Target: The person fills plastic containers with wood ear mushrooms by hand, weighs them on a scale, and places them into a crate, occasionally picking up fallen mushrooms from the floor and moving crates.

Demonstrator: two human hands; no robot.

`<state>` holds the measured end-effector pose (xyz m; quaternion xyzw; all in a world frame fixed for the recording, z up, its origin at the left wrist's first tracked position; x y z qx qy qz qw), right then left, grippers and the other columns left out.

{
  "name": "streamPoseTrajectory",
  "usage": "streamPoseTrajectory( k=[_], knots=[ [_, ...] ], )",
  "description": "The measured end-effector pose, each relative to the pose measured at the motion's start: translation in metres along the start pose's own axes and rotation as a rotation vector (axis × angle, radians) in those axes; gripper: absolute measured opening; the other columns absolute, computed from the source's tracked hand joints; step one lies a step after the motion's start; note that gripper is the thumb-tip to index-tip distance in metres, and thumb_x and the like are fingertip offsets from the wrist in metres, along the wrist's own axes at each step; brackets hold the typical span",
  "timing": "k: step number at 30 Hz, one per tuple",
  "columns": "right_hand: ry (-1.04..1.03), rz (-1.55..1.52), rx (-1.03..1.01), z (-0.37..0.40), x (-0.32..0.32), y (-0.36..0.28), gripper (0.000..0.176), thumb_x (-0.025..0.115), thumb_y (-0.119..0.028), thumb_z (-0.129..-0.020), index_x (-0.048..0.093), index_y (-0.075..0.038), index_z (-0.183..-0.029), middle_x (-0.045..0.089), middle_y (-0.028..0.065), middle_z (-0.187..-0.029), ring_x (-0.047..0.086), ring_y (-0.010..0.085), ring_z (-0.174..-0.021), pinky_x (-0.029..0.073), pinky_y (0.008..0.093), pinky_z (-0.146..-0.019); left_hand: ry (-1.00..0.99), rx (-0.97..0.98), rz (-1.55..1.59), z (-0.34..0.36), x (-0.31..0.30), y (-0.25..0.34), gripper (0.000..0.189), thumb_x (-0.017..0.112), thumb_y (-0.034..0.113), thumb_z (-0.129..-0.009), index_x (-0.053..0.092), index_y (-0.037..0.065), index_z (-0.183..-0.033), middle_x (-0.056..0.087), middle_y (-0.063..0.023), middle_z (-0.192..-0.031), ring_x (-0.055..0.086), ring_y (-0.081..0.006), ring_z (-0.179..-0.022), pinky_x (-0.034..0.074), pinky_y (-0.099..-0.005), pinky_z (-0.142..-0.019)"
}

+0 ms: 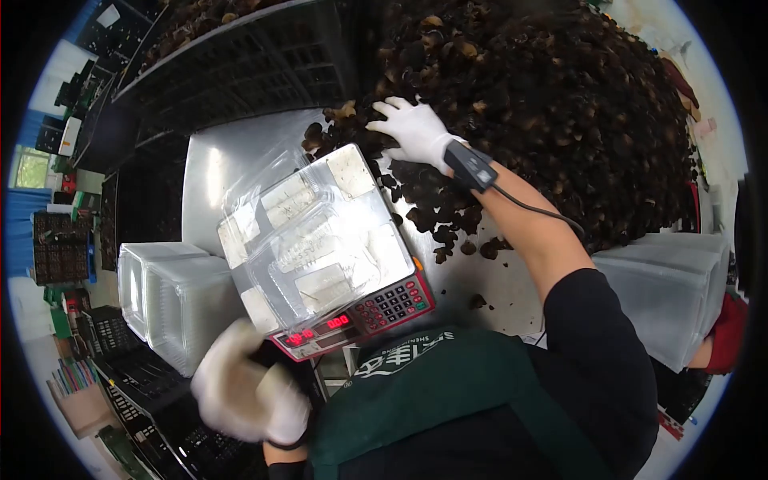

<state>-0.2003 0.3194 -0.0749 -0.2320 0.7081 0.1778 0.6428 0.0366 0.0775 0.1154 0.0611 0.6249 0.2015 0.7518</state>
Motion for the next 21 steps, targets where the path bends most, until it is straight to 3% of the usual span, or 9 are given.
streamPoseTrajectory(
  k=[1,2,5,6,9,13,17,18,21],
  knots=[
    [0.049,0.005,-0.015,0.010,-0.005,0.002,0.055,0.081,-0.035,-0.073,0.065,-0.021,-0.125,0.053,0.0066,-0.137,0.050,0.0263,-0.127,0.054,0.0482,-0.092,-0.444,-0.472,-0.489,0.007,-0.033,0.016,0.065,0.069,0.043,-0.085,0.055,-0.010,-0.121,0.062,-0.0216,-0.115,0.064,-0.0291,-0.100,0.051,-0.0386,-0.091],
    [0.141,0.042,-0.027,0.019,-0.007,0.005,0.049,0.079,-0.030,-0.074,0.065,-0.019,-0.119,0.056,0.0075,-0.129,0.054,0.0271,-0.120,0.057,0.0451,-0.086,-0.450,-0.479,-0.487,0.009,-0.031,0.014,0.065,0.069,0.043,-0.085,0.055,-0.010,-0.121,0.062,-0.0216,-0.115,0.064,-0.0291,-0.100,0.051,-0.0386,-0.091],
    [0.201,-0.081,0.078,0.037,-0.007,0.019,0.039,0.073,-0.020,-0.074,0.064,-0.015,-0.112,0.057,0.0090,-0.119,0.058,0.0282,-0.110,0.059,0.0394,-0.075,-1.833,-2.579,-1.478,0.099,-0.077,0.014,0.046,0.056,0.013,-0.092,0.048,-0.009,-0.132,0.053,-0.0202,-0.131,0.052,-0.0289,-0.122,0.048,-0.0377,-0.098],
    [0.192,-0.096,0.128,0.043,-0.006,0.023,0.035,0.073,-0.020,-0.075,0.065,-0.016,-0.109,0.058,0.0075,-0.116,0.061,0.0275,-0.105,0.058,0.0406,-0.074,-2.092,-3.213,-1.496,0.094,-0.074,0.033,0.044,0.053,-0.002,-0.094,0.046,-0.009,-0.136,0.050,-0.0188,-0.137,0.048,-0.0282,-0.129,0.047,-0.0372,-0.100],
    [0.262,-0.263,0.183,0.051,-0.010,0.038,0.027,0.073,-0.019,-0.076,0.068,-0.015,-0.102,0.062,0.0062,-0.105,0.066,0.0286,-0.088,0.056,0.0399,-0.074,-2.193,-3.176,-1.342,0.095,-0.071,0.048,0.043,0.050,-0.006,-0.095,0.044,-0.010,-0.137,0.048,-0.0213,-0.139,0.043,-0.0299,-0.135,0.044,-0.0356,-0.105],
    [0.420,-0.520,0.313,0.057,-0.020,0.068,0.035,0.072,-0.021,-0.075,0.070,-0.004,-0.105,0.069,0.0139,-0.092,0.068,0.0339,-0.087,0.055,0.0406,-0.078,-2.218,-2.988,-1.457,0.105,-0.069,0.046,0.042,0.054,0.000,-0.095,0.048,-0.004,-0.136,0.048,-0.0158,-0.140,0.044,-0.0291,-0.132,0.043,-0.0354,-0.105],
    [0.120,-1.308,0.799,0.078,-0.036,0.078,0.029,0.073,-0.024,-0.082,0.071,-0.007,-0.106,0.063,-0.0050,-0.085,0.051,0.0053,-0.066,0.037,0.0244,-0.051,-2.463,-2.697,-1.482,0.107,-0.069,0.054,0.028,0.064,0.008,-0.090,0.061,0.001,-0.116,0.061,-0.0097,-0.117,0.058,-0.0216,-0.108,0.050,-0.0319,-0.090],
    [0.130,-1.463,0.857,0.083,-0.037,0.076,0.022,0.071,-0.019,-0.084,0.070,-0.009,-0.104,0.062,-0.0034,-0.086,0.052,0.0061,-0.064,0.033,0.0199,-0.047,-2.516,-2.621,-1.486,0.109,-0.069,0.053,0.024,0.067,0.011,-0.089,0.064,0.002,-0.112,0.064,-0.0082,-0.112,0.062,-0.0198,-0.102,0.052,-0.0310,-0.086],
    [0.101,-1.882,0.750,0.089,-0.030,0.071,0.019,0.066,-0.017,-0.089,0.067,-0.008,-0.106,0.064,0.0006,-0.091,0.053,0.0078,-0.065,0.031,0.0169,-0.042,-2.223,-2.932,-1.594,0.114,-0.067,0.049,0.027,0.060,0.012,-0.097,0.057,0.001,-0.122,0.059,-0.0093,-0.117,0.058,-0.0215,-0.109,0.050,-0.0311,-0.093]
  ],
)
Point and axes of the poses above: each hand's wrist, its own z-axis away from the middle knuckle, its own x-axis out of the palm, y = z × x, the point moved 5 cm from there along -z, towards the middle knuckle
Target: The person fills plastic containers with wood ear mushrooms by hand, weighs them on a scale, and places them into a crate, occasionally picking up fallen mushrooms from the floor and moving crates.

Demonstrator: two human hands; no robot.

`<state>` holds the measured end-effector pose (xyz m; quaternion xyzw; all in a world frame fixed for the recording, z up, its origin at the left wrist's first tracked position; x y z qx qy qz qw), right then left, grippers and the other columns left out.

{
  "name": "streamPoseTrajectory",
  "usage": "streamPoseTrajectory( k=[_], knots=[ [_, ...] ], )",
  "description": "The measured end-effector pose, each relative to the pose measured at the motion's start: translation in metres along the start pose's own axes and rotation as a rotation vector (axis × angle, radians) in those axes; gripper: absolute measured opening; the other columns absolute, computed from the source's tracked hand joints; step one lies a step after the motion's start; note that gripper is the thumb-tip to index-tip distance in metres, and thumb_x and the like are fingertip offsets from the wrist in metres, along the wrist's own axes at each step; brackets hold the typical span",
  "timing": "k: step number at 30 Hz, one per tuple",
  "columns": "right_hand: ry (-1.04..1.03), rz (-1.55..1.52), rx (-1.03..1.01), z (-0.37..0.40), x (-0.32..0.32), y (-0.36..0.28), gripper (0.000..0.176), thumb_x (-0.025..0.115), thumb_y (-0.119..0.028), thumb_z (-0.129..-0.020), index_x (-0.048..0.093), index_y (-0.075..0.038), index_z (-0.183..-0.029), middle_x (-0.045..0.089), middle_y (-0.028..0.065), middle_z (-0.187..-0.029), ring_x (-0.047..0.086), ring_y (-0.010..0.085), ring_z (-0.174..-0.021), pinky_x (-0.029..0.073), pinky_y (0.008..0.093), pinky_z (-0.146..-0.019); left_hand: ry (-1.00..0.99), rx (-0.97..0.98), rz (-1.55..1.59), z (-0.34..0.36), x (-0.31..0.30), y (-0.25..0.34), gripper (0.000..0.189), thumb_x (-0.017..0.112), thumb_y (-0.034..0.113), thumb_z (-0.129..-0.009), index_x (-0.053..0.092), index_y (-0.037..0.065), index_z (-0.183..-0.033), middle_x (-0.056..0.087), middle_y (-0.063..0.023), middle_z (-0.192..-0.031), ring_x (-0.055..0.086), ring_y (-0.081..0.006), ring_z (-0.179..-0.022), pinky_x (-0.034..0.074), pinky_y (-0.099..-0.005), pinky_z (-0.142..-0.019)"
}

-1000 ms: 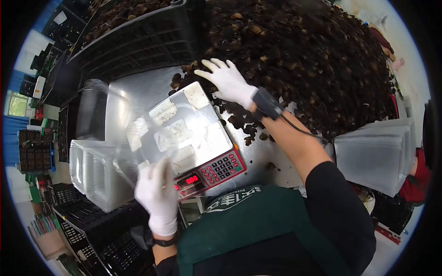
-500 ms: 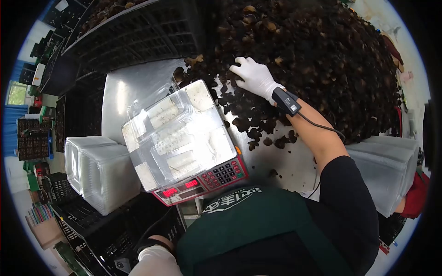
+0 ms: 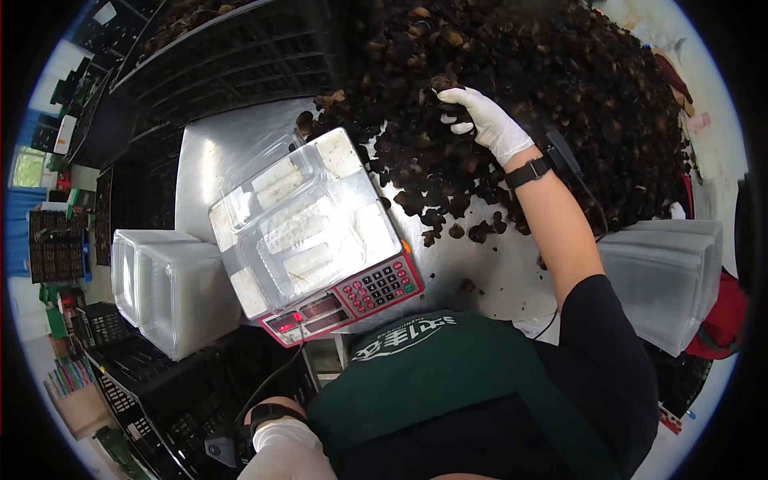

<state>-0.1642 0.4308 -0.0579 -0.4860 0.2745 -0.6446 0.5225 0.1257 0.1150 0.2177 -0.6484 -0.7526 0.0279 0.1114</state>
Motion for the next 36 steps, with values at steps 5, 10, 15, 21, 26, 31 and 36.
streamPoseTrajectory(
  k=[5,10,15,21,26,31,36],
  knots=[
    [-0.146,-0.232,0.031,0.022,0.046,-0.004,0.017,0.067,-0.017,-0.090,0.068,-0.007,-0.103,0.064,0.0026,-0.087,0.058,0.0102,-0.066,0.032,0.0159,-0.038,-0.008,0.036,-0.085,-0.004,-0.003,0.009,0.027,0.058,0.008,-0.097,0.058,0.000,-0.122,0.061,-0.0110,-0.122,0.059,-0.0206,-0.108,0.050,-0.0320,-0.092],
    [-0.473,-0.329,0.049,0.033,0.112,-0.013,0.030,0.056,-0.017,-0.097,0.063,0.004,-0.117,0.067,0.0114,-0.103,0.046,0.0064,-0.066,0.030,0.0135,-0.040,0.008,0.096,-0.159,-0.009,-0.011,0.018,0.027,0.055,0.008,-0.099,0.058,0.000,-0.124,0.061,-0.0116,-0.124,0.059,-0.0204,-0.109,0.050,-0.0324,-0.092],
    [-0.678,-0.395,0.026,0.043,0.192,-0.018,0.027,0.057,-0.017,-0.096,0.064,0.005,-0.111,0.066,0.0134,-0.097,0.054,0.0083,-0.065,0.032,0.0153,-0.039,-0.199,0.051,-0.199,-0.003,-0.025,0.024,0.037,0.059,0.016,-0.099,0.053,0.008,-0.135,0.060,-0.0111,-0.132,0.059,-0.0204,-0.114,0.050,-0.0315,-0.095],
    [-0.624,0.128,-0.073,0.073,0.269,0.010,0.025,0.062,-0.016,-0.092,0.066,0.001,-0.109,0.069,0.0087,-0.090,0.053,0.0072,-0.059,0.043,0.0213,-0.048,-0.287,-0.933,-0.726,0.123,-0.083,-0.056,0.053,0.052,0.024,-0.101,0.039,-0.011,-0.139,0.051,-0.0201,-0.139,0.054,-0.0322,-0.125,0.039,-0.0453,-0.111],
    [-0.778,1.101,-0.785,0.098,0.275,0.052,0.057,0.078,-0.026,-0.076,0.061,-0.005,-0.126,0.058,0.0147,-0.125,0.059,0.0299,-0.108,0.051,0.0395,-0.089,-0.492,-1.406,-0.612,0.190,-0.093,-0.064,0.060,0.038,0.037,-0.107,0.035,-0.004,-0.149,0.044,-0.0211,-0.148,0.041,-0.0336,-0.139,0.029,-0.0431,-0.117],
    [-0.642,1.120,-0.987,0.100,0.274,0.014,0.046,0.076,-0.032,-0.079,0.064,-0.008,-0.116,0.061,0.0133,-0.119,0.061,0.0308,-0.105,0.052,0.0404,-0.089,-0.876,-1.313,-0.691,0.208,-0.087,-0.058,0.054,0.049,0.012,-0.098,0.037,-0.004,-0.149,0.039,-0.0256,-0.150,0.035,-0.0406,-0.142,0.027,-0.0466,-0.118],
    [-0.019,1.170,-0.811,-0.054,0.202,-0.006,0.034,0.066,-0.024,-0.087,0.068,-0.007,-0.117,0.066,0.0156,-0.117,0.065,0.0336,-0.104,0.053,0.0408,-0.091,-1.048,-1.280,-0.808,0.213,-0.074,-0.057,0.058,0.057,0.002,-0.089,0.043,-0.002,-0.145,0.041,-0.0239,-0.149,0.031,-0.0447,-0.144,0.026,-0.0505,-0.118]
  ],
)
Point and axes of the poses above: each hand's wrist, its own z-axis away from the middle knuckle, its own x-axis out of the palm, y = z × x, the point moved 5 cm from there along -z, towards the middle knuckle
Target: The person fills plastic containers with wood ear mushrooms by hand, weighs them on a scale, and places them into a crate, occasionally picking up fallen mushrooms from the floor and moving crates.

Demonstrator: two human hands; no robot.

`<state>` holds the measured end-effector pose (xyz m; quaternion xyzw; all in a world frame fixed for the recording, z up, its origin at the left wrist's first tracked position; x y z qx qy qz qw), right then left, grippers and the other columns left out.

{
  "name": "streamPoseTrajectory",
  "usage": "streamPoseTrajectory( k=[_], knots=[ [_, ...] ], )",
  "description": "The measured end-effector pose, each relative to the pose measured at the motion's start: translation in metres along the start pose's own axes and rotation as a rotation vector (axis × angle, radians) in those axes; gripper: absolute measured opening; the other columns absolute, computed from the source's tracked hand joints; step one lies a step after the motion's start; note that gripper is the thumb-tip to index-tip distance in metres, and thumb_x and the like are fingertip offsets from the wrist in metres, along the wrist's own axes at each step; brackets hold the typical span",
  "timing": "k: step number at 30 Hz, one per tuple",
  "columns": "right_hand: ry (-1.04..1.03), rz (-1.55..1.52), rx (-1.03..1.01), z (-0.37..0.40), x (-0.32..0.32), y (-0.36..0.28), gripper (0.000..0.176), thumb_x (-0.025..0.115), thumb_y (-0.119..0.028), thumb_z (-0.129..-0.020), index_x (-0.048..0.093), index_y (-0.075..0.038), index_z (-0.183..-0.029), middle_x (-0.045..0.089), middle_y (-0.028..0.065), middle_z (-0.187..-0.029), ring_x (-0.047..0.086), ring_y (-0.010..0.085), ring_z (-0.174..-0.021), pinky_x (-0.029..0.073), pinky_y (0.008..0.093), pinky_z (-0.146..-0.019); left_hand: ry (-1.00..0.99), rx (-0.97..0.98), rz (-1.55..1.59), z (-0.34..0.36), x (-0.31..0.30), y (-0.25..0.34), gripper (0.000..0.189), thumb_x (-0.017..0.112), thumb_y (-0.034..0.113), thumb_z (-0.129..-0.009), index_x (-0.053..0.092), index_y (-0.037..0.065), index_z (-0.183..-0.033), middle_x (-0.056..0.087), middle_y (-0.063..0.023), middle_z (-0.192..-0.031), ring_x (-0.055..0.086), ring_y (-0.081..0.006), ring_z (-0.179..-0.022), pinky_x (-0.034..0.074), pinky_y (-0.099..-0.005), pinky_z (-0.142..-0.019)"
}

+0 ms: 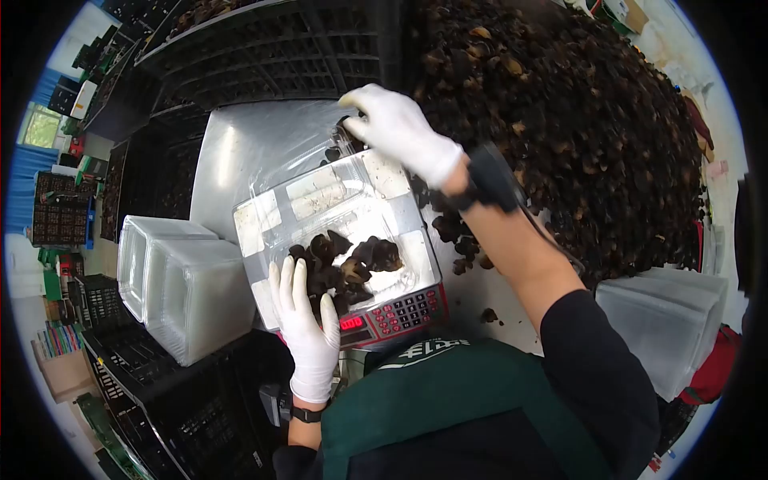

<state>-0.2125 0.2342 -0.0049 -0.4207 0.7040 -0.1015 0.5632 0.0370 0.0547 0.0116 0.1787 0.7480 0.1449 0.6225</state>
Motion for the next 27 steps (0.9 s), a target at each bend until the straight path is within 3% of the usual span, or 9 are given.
streamPoseTrajectory(
  k=[3,7,8,9,11,12,15,23,27],
  knots=[
    [-0.105,0.173,0.284,-0.020,0.050,0.083,0.042,0.062,-0.024,-0.090,0.062,-0.009,-0.129,0.061,0.0149,-0.131,0.061,0.0347,-0.116,0.050,0.0434,-0.098,-0.009,-0.029,0.013,-0.001,0.001,0.001,0.057,0.055,0.000,-0.089,0.044,-0.001,-0.145,0.042,-0.0219,-0.149,0.029,-0.0424,-0.146,0.024,-0.0496,-0.119],
    [-0.103,0.165,0.351,-0.013,0.057,0.097,0.026,0.065,-0.028,-0.088,0.072,-0.012,-0.107,0.071,0.0138,-0.106,0.067,0.0352,-0.100,0.053,0.0468,-0.086,-0.032,-0.046,0.024,-0.001,0.001,-0.001,0.056,0.055,-0.001,-0.088,0.046,-0.001,-0.143,0.043,-0.0209,-0.149,0.029,-0.0428,-0.146,0.023,-0.0504,-0.119],
    [-0.068,0.068,0.398,-0.010,0.056,0.103,0.023,0.064,-0.027,-0.087,0.074,-0.014,-0.103,0.072,0.0134,-0.095,0.067,0.0362,-0.098,0.053,0.0479,-0.083,-0.034,-0.051,0.030,-0.001,0.001,-0.001,0.055,0.055,-0.001,-0.088,0.047,-0.001,-0.142,0.043,-0.0207,-0.149,0.029,-0.0428,-0.146,0.023,-0.0506,-0.120],
    [0.026,-0.079,0.294,-0.003,0.054,0.109,0.024,0.065,-0.024,-0.090,0.074,-0.008,-0.104,0.073,0.0118,-0.084,0.070,0.0298,-0.080,0.054,0.0407,-0.070,-0.027,-0.046,0.018,-0.001,0.000,-0.001,0.055,0.056,-0.001,-0.087,0.048,-0.001,-0.141,0.043,-0.0217,-0.149,0.029,-0.0445,-0.145,0.024,-0.0514,-0.118],
    [-0.073,-0.678,0.543,0.022,0.031,0.098,0.022,0.065,-0.020,-0.093,0.073,-0.001,-0.102,0.070,0.0064,-0.077,0.061,0.0159,-0.059,0.047,0.0302,-0.056,-0.021,-0.020,0.004,-0.002,0.001,0.000,0.054,0.058,-0.001,-0.085,0.050,-0.002,-0.138,0.043,-0.0235,-0.147,0.030,-0.0479,-0.143,0.028,-0.0532,-0.116],
    [-0.064,-0.814,0.643,0.037,0.006,0.078,0.022,0.063,-0.018,-0.097,0.071,0.003,-0.100,0.065,0.0009,-0.074,0.048,0.0045,-0.052,0.037,0.0221,-0.049,-0.020,-0.015,-0.010,-0.002,0.001,0.001,0.053,0.057,-0.001,-0.085,0.051,-0.002,-0.138,0.044,-0.0235,-0.147,0.030,-0.0480,-0.143,0.028,-0.0533,-0.116],
    [0.008,-1.107,0.728,0.082,-0.018,0.093,0.023,0.062,-0.021,-0.098,0.071,-0.001,-0.104,0.060,-0.0037,-0.069,0.046,0.0027,-0.051,0.031,0.0210,-0.046,-0.032,0.021,-0.032,-0.004,0.001,0.005,0.051,0.056,0.001,-0.087,0.051,-0.002,-0.138,0.043,-0.0236,-0.147,0.030,-0.0482,-0.143,0.026,-0.0540,-0.117],
    [-0.176,-0.662,0.778,0.264,-0.110,0.047,0.023,0.060,-0.020,-0.096,0.066,0.001,-0.087,0.061,0.0019,-0.063,0.052,0.0063,-0.054,0.040,0.0255,-0.050,-0.052,0.118,-0.078,-0.003,0.006,0.014,0.047,0.052,0.005,-0.093,0.049,0.000,-0.139,0.043,-0.0224,-0.147,0.028,-0.0464,-0.144,0.024,-0.0539,-0.118],
    [-0.417,-0.188,0.758,0.373,-0.158,0.006,0.020,0.064,-0.015,-0.087,0.072,-0.001,-0.100,0.071,0.0137,-0.082,0.069,0.0221,-0.071,0.053,0.0322,-0.069,-0.037,0.167,-0.148,-0.002,0.008,0.009,0.046,0.053,0.007,-0.093,0.052,0.001,-0.138,0.046,-0.0205,-0.146,0.031,-0.0444,-0.143,0.025,-0.0527,-0.117]
  ],
)
Point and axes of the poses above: each hand's wrist, its own z-axis away from the middle knuckle, its own x-axis out of the palm, y = z × x, the point moved 5 cm from there along -z, towards the middle knuckle
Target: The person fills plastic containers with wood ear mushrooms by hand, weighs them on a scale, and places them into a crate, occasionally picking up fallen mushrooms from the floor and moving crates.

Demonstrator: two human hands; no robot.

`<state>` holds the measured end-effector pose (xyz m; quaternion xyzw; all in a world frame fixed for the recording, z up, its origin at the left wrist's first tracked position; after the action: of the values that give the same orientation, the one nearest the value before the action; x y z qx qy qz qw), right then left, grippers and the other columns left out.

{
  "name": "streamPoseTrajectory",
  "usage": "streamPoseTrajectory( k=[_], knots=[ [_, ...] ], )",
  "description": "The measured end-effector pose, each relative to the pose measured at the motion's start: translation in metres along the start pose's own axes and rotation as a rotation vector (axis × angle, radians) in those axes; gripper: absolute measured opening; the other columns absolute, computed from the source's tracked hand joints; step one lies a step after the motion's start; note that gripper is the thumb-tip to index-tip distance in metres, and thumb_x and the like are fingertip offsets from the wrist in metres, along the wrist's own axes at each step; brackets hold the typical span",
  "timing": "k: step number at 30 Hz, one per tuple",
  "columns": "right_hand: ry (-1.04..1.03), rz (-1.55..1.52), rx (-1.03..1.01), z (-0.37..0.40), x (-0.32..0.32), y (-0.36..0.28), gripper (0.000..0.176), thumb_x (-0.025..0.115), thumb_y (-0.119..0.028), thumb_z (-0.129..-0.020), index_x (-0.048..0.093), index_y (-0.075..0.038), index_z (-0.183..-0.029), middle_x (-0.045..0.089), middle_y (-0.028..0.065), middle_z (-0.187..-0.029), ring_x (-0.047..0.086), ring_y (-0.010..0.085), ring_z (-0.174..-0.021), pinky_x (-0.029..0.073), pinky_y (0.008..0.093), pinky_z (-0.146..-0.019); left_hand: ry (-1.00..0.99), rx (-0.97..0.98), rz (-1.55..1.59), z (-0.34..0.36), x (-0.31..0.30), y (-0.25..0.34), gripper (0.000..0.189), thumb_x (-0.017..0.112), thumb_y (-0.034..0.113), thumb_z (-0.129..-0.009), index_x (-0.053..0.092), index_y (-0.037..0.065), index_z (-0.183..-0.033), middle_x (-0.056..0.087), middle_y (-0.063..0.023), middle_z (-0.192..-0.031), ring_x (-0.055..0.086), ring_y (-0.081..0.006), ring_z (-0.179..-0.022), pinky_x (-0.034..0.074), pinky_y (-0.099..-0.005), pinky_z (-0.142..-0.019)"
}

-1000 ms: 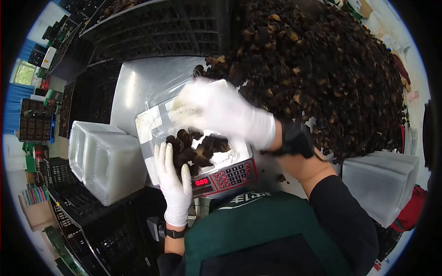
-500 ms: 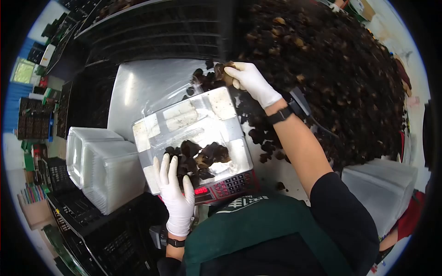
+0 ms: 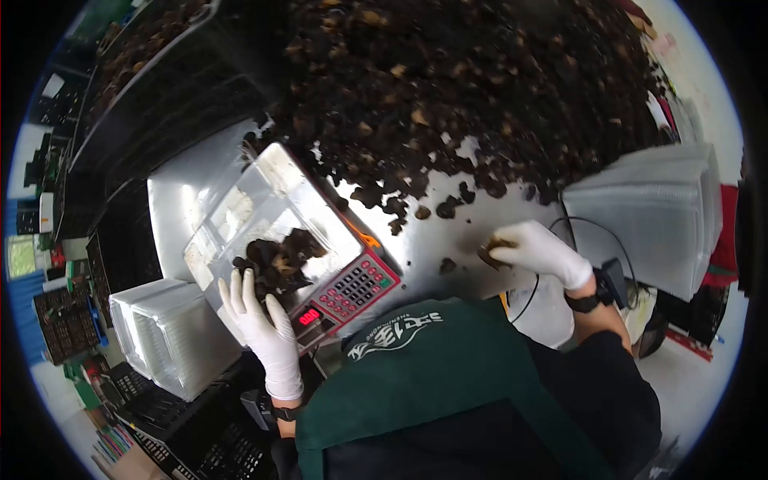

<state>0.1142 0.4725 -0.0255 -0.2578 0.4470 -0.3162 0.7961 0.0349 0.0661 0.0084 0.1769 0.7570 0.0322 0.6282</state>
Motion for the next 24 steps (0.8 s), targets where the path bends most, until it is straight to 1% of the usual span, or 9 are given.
streamPoseTrajectory(
  k=[2,4,9,12,14,15,16,20,24],
  knots=[
    [-0.054,0.089,0.080,0.050,0.006,0.020,0.022,0.065,-0.020,-0.085,0.072,-0.006,-0.099,0.071,0.0160,-0.092,0.068,0.0354,-0.086,0.053,0.0405,-0.075,0.003,0.020,-0.018,0.000,0.001,-0.002,0.045,0.053,0.007,-0.093,0.052,0.001,-0.138,0.047,-0.0200,-0.146,0.032,-0.0436,-0.143,0.026,-0.0522,-0.116],
    [-0.091,0.345,0.137,0.092,0.016,0.062,0.021,0.069,-0.018,-0.080,0.075,-0.009,-0.098,0.072,0.0152,-0.089,0.069,0.0351,-0.082,0.054,0.0417,-0.074,0.001,0.035,-0.029,0.000,0.003,-0.005,0.045,0.054,0.008,-0.093,0.053,0.001,-0.138,0.047,-0.0195,-0.147,0.034,-0.0417,-0.142,0.026,-0.0514,-0.116],
    [-0.264,0.832,0.685,0.151,0.055,0.200,0.023,0.071,-0.023,-0.079,0.075,-0.013,-0.099,0.072,0.0147,-0.094,0.069,0.0349,-0.088,0.054,0.0420,-0.075,-0.002,0.061,-0.013,0.003,0.004,-0.009,0.046,0.055,0.008,-0.094,0.052,0.002,-0.140,0.047,-0.0188,-0.146,0.033,-0.0405,-0.143,0.026,-0.0503,-0.116],
    [0.017,0.629,0.254,0.105,0.049,0.129,0.024,0.070,-0.023,-0.081,0.074,-0.011,-0.101,0.071,0.0149,-0.095,0.070,0.0336,-0.086,0.055,0.0432,-0.074,0.000,0.069,-0.052,0.001,0.002,-0.008,0.046,0.055,0.010,-0.094,0.053,0.004,-0.139,0.049,-0.0189,-0.145,0.034,-0.0410,-0.142,0.027,-0.0502,-0.116],
    [0.177,0.235,-0.031,0.055,0.034,0.042,0.024,0.070,-0.022,-0.083,0.073,-0.010,-0.103,0.071,0.0139,-0.091,0.070,0.0317,-0.085,0.055,0.0426,-0.078,0.009,0.073,-0.059,0.001,0.002,-0.007,0.046,0.056,0.012,-0.094,0.053,0.004,-0.139,0.049,-0.0191,-0.144,0.035,-0.0415,-0.141,0.027,-0.0505,-0.115],
    [0.156,0.212,-0.029,0.027,0.032,0.021,0.026,0.070,-0.021,-0.083,0.071,-0.010,-0.106,0.071,0.0132,-0.098,0.069,0.0308,-0.090,0.054,0.0414,-0.082,0.012,0.069,-0.064,0.001,0.001,-0.005,0.046,0.056,0.012,-0.093,0.053,0.004,-0.138,0.050,-0.0189,-0.144,0.035,-0.0416,-0.141,0.027,-0.0506,-0.115],
    [0.137,0.191,-0.028,-0.002,0.029,0.003,0.029,0.070,-0.021,-0.082,0.070,-0.010,-0.110,0.070,0.0126,-0.104,0.067,0.0299,-0.095,0.054,0.0401,-0.085,0.013,0.068,-0.074,0.001,0.002,-0.005,0.046,0.056,0.012,-0.093,0.053,0.003,-0.137,0.050,-0.0186,-0.144,0.035,-0.0417,-0.141,0.027,-0.0509,-0.115],
    [0.575,0.535,-0.356,-0.115,0.009,-0.059,0.065,0.076,-0.020,-0.077,0.054,-0.014,-0.138,0.051,0.0130,-0.140,0.050,0.0320,-0.126,0.047,0.0410,-0.099,0.013,0.076,-0.121,0.000,0.000,0.002,0.046,0.057,0.012,-0.091,0.055,0.003,-0.136,0.050,-0.0188,-0.143,0.036,-0.0419,-0.140,0.030,-0.0506,-0.112],
    [0.575,0.492,-0.571,-0.198,0.023,-0.108,0.068,0.080,-0.026,-0.076,0.054,-0.020,-0.139,0.052,0.0107,-0.139,0.048,0.0298,-0.130,0.041,0.0454,-0.106,-0.001,0.019,-0.069,0.000,-0.002,0.004,0.045,0.056,0.009,-0.092,0.054,0.003,-0.136,0.049,-0.0197,-0.144,0.034,-0.0423,-0.142,0.028,-0.0509,-0.115]
  ],
)
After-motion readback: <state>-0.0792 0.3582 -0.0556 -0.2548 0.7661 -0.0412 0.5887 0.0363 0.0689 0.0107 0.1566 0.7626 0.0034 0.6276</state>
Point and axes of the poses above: each hand's wrist, its own z-axis away from the middle knuckle, its own x-axis out of the palm, y = z × x, the point moved 5 cm from there along -z, towards the middle knuckle
